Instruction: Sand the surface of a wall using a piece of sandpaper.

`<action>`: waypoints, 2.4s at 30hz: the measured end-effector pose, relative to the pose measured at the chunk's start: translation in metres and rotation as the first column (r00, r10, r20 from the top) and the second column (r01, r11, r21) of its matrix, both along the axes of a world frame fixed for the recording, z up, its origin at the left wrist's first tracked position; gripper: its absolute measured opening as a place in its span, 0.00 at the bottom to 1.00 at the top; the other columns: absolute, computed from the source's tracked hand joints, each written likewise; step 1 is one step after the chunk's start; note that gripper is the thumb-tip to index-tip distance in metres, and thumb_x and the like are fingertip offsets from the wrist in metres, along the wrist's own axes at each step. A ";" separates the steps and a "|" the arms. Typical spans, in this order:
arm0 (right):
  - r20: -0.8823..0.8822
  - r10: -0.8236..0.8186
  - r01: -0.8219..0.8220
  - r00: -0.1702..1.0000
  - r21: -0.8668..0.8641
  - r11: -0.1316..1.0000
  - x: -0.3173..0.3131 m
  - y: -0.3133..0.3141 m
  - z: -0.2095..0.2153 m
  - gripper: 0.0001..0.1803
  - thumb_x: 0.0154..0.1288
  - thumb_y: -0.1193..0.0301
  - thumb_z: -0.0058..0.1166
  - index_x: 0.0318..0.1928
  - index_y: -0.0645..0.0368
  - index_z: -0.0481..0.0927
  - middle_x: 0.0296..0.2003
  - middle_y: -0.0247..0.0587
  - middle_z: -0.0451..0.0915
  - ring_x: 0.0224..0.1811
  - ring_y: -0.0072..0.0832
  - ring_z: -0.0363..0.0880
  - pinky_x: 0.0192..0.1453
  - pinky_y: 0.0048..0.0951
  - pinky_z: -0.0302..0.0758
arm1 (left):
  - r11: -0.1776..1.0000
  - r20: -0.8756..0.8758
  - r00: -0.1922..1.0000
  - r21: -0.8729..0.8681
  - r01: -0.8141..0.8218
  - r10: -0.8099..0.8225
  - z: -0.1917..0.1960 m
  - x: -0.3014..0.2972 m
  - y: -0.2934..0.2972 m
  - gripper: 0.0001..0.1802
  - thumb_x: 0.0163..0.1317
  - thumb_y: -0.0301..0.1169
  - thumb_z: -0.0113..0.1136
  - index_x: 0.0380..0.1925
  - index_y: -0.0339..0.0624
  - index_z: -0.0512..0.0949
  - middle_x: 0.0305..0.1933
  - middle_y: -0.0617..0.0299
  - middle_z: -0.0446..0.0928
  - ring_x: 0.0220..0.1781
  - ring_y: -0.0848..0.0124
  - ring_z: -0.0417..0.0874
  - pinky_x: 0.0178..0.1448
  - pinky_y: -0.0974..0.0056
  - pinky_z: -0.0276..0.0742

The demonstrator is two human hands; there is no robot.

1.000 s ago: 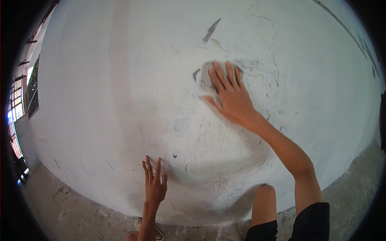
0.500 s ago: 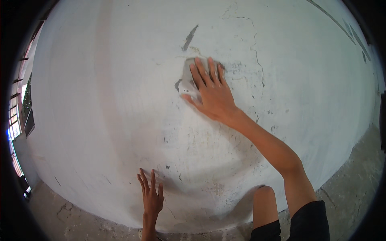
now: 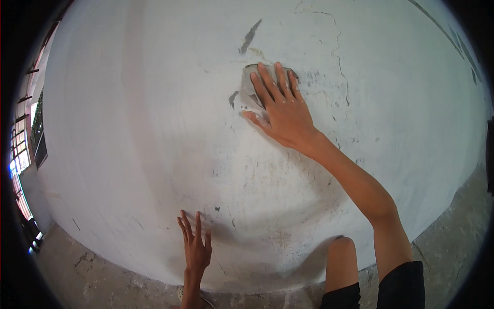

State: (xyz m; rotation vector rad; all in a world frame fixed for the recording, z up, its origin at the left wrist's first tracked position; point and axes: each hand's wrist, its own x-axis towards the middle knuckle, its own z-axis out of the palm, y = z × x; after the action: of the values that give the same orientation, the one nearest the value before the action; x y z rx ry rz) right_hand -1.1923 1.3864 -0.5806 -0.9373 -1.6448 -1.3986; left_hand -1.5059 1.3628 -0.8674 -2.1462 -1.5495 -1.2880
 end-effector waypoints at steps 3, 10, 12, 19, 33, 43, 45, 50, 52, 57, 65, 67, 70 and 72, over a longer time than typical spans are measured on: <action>-0.002 0.002 -0.002 1.000 -0.040 0.999 -0.003 -0.003 -0.019 0.43 0.77 0.42 0.41 0.78 0.61 0.56 0.81 0.49 0.46 0.83 0.58 0.39 0.83 0.58 0.42 | 1.000 -0.008 1.000 0.016 -0.022 0.022 -0.001 -0.001 0.002 0.37 0.76 0.34 0.52 0.80 0.61 0.51 0.86 0.50 0.30 0.84 0.39 0.34 0.77 0.35 0.60; 0.081 -0.020 0.022 0.997 -0.023 0.999 0.014 0.005 -0.037 0.42 0.77 0.43 0.39 0.77 0.62 0.59 0.80 0.51 0.48 0.82 0.59 0.40 0.83 0.59 0.43 | 0.999 -0.014 0.999 0.015 -0.035 0.035 0.001 0.003 0.004 0.36 0.76 0.36 0.52 0.80 0.62 0.50 0.86 0.51 0.30 0.85 0.40 0.33 0.77 0.35 0.60; 0.068 -0.019 0.020 0.997 -0.014 1.000 0.007 0.004 -0.010 0.42 0.77 0.42 0.40 0.77 0.62 0.57 0.80 0.50 0.47 0.82 0.58 0.40 0.83 0.58 0.42 | 0.999 -0.006 1.000 -0.019 -0.027 0.027 0.000 0.005 0.001 0.38 0.75 0.34 0.55 0.80 0.61 0.51 0.85 0.49 0.30 0.85 0.40 0.33 0.79 0.36 0.57; 0.024 0.012 -0.012 1.000 0.014 1.000 -0.008 0.005 -0.013 0.42 0.78 0.43 0.39 0.77 0.63 0.59 0.80 0.52 0.49 0.82 0.58 0.41 0.83 0.59 0.42 | 1.000 0.006 1.000 0.008 -0.028 0.028 -0.002 0.000 0.000 0.37 0.76 0.34 0.53 0.80 0.61 0.51 0.85 0.49 0.30 0.84 0.39 0.34 0.79 0.34 0.57; 0.014 0.075 -0.075 0.997 0.072 0.995 -0.022 0.016 0.015 0.41 0.78 0.45 0.40 0.77 0.64 0.58 0.80 0.51 0.48 0.82 0.59 0.42 0.83 0.60 0.43 | 1.000 -0.022 0.999 0.017 -0.025 0.025 -0.002 0.004 0.005 0.37 0.76 0.34 0.53 0.80 0.61 0.51 0.85 0.48 0.30 0.84 0.38 0.34 0.78 0.35 0.59; 0.093 0.046 -0.036 0.995 -0.103 0.994 0.002 0.005 -0.058 0.42 0.78 0.42 0.38 0.78 0.60 0.57 0.81 0.49 0.47 0.83 0.57 0.40 0.83 0.58 0.43 | 0.999 -0.023 0.999 0.012 -0.043 0.043 -0.001 0.001 0.001 0.37 0.76 0.35 0.53 0.80 0.61 0.51 0.85 0.49 0.30 0.84 0.40 0.34 0.78 0.36 0.60; 0.058 -0.036 0.035 0.998 0.021 0.999 0.007 0.008 -0.021 0.42 0.78 0.42 0.35 0.78 0.61 0.56 0.81 0.48 0.48 0.82 0.57 0.41 0.83 0.58 0.42 | 0.999 -0.026 0.999 0.007 -0.038 0.038 -0.001 0.005 0.002 0.37 0.76 0.34 0.53 0.80 0.62 0.51 0.85 0.49 0.30 0.85 0.40 0.34 0.78 0.36 0.61; -0.045 0.028 -0.022 0.999 0.123 0.992 0.002 0.014 0.018 0.42 0.79 0.42 0.35 0.77 0.62 0.57 0.79 0.51 0.52 0.82 0.58 0.41 0.83 0.58 0.41 | 0.999 0.008 0.999 0.030 -0.038 0.038 -0.003 0.000 0.003 0.37 0.75 0.34 0.53 0.80 0.62 0.51 0.86 0.50 0.30 0.85 0.40 0.34 0.77 0.36 0.63; -0.056 -0.005 0.008 0.998 0.063 0.998 -0.005 0.012 -0.012 0.43 0.78 0.42 0.37 0.77 0.63 0.56 0.80 0.52 0.50 0.82 0.58 0.41 0.83 0.59 0.40 | 0.999 0.002 0.999 0.004 -0.048 0.048 -0.002 -0.001 0.001 0.37 0.75 0.34 0.54 0.80 0.62 0.51 0.86 0.50 0.31 0.85 0.40 0.34 0.77 0.35 0.62; 0.054 0.015 -0.007 0.998 -0.144 0.990 0.004 -0.003 -0.082 0.44 0.77 0.41 0.38 0.78 0.62 0.54 0.81 0.49 0.46 0.82 0.57 0.40 0.83 0.59 0.40 | 0.998 -0.016 0.998 -0.023 -0.055 0.055 -0.002 0.002 -0.001 0.37 0.75 0.34 0.54 0.80 0.62 0.51 0.86 0.50 0.30 0.85 0.40 0.34 0.77 0.35 0.62; -0.040 0.048 -0.042 0.998 0.128 0.991 0.002 0.019 0.028 0.42 0.78 0.41 0.36 0.77 0.61 0.59 0.80 0.49 0.49 0.82 0.57 0.40 0.83 0.58 0.40 | 0.998 -0.021 0.999 0.058 -0.030 0.031 -0.010 0.009 0.009 0.37 0.75 0.34 0.54 0.80 0.57 0.52 0.85 0.46 0.30 0.84 0.37 0.34 0.80 0.34 0.54; -0.065 0.038 -0.031 0.997 0.115 0.993 -0.008 0.021 0.016 0.43 0.78 0.41 0.36 0.78 0.60 0.57 0.80 0.49 0.48 0.83 0.57 0.39 0.84 0.57 0.39 | 0.998 -0.030 0.999 0.052 -0.038 0.040 -0.011 0.005 0.008 0.37 0.75 0.34 0.53 0.80 0.57 0.52 0.85 0.47 0.30 0.84 0.37 0.33 0.79 0.34 0.54; -0.053 0.020 -0.020 0.998 0.003 1.000 -0.015 0.015 -0.029 0.44 0.77 0.40 0.38 0.79 0.60 0.54 0.81 0.50 0.46 0.83 0.57 0.38 0.84 0.58 0.38 | 0.997 -0.026 0.998 0.036 -0.061 0.062 -0.010 0.004 0.005 0.37 0.75 0.35 0.53 0.80 0.58 0.52 0.85 0.47 0.31 0.84 0.37 0.33 0.79 0.34 0.54; 0.013 0.040 -0.038 0.999 -0.104 0.994 -0.015 0.007 -0.073 0.44 0.77 0.41 0.40 0.79 0.59 0.53 0.81 0.49 0.45 0.83 0.57 0.37 0.83 0.59 0.40 | 0.997 -0.029 0.997 0.027 -0.068 0.069 -0.008 0.005 0.004 0.37 0.75 0.35 0.53 0.80 0.58 0.52 0.85 0.46 0.31 0.84 0.37 0.33 0.79 0.34 0.54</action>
State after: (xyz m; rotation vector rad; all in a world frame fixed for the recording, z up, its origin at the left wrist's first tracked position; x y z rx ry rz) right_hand -1.2077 1.3936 -0.6536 -0.9504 -1.7521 -1.3075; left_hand -1.5007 1.3668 -0.8753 -2.0684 -1.5709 -1.2421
